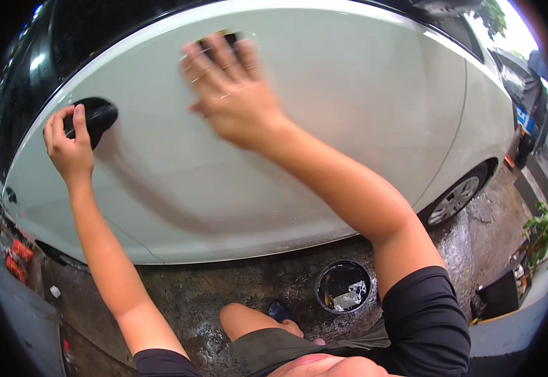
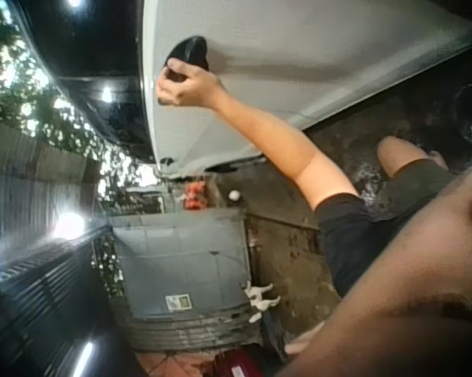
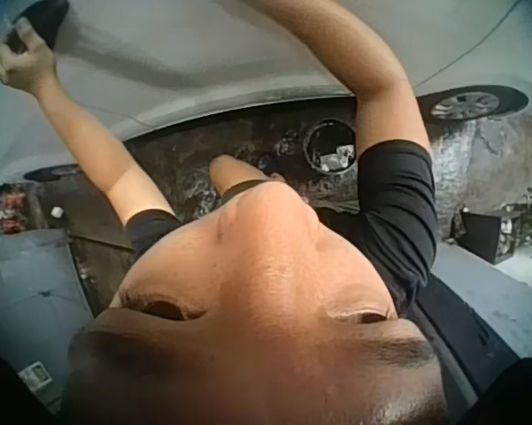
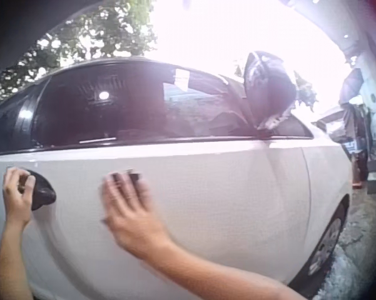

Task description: The person wets a car door panel with water from a bucket and sands the surface using sandpaper.

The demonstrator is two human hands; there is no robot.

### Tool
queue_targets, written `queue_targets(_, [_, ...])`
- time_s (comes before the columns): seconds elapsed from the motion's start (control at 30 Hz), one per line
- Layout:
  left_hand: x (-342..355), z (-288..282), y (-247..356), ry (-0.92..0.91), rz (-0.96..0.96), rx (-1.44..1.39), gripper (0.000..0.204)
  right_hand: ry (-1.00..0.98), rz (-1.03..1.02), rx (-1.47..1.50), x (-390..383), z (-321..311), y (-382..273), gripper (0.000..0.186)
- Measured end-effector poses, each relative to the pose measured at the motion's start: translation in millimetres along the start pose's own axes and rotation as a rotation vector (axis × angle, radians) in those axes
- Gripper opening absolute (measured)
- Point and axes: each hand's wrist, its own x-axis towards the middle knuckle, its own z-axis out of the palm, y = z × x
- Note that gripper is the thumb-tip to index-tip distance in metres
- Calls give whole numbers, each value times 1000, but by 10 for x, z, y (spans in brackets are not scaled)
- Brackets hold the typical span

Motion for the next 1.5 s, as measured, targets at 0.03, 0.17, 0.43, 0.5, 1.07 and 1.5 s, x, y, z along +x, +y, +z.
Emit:
queue_targets(0.03, [-22, 121, -114, -86, -82, -18, 37, 31, -37, -81, -9, -7, -68, 65])
queue_targets(0.17, [-150, 245, -571, 0, 158, 119, 41, 37, 44, -70, -379, -295, 481, 61])
queue_targets(0.43, [-154, 514, -303, 148, 111, 75, 44, 254, 343, -171, -649, -485, 1160, 61])
queue_targets(0.5, [-198, 502, -348, 107, 115, 58, 43, 167, 198, -36, -328, -294, 619, 62])
queue_targets(1.07, [-1331, -170, 1497, -250, 141, -703, 48, -34, 457, 902, -1716, -959, -372, 49])
queue_targets(1.5, [-2731, -281, 2789, -1427, -1107, -1393, 31, -395, 1585, 1376, -3114, -1287, -393, 32])
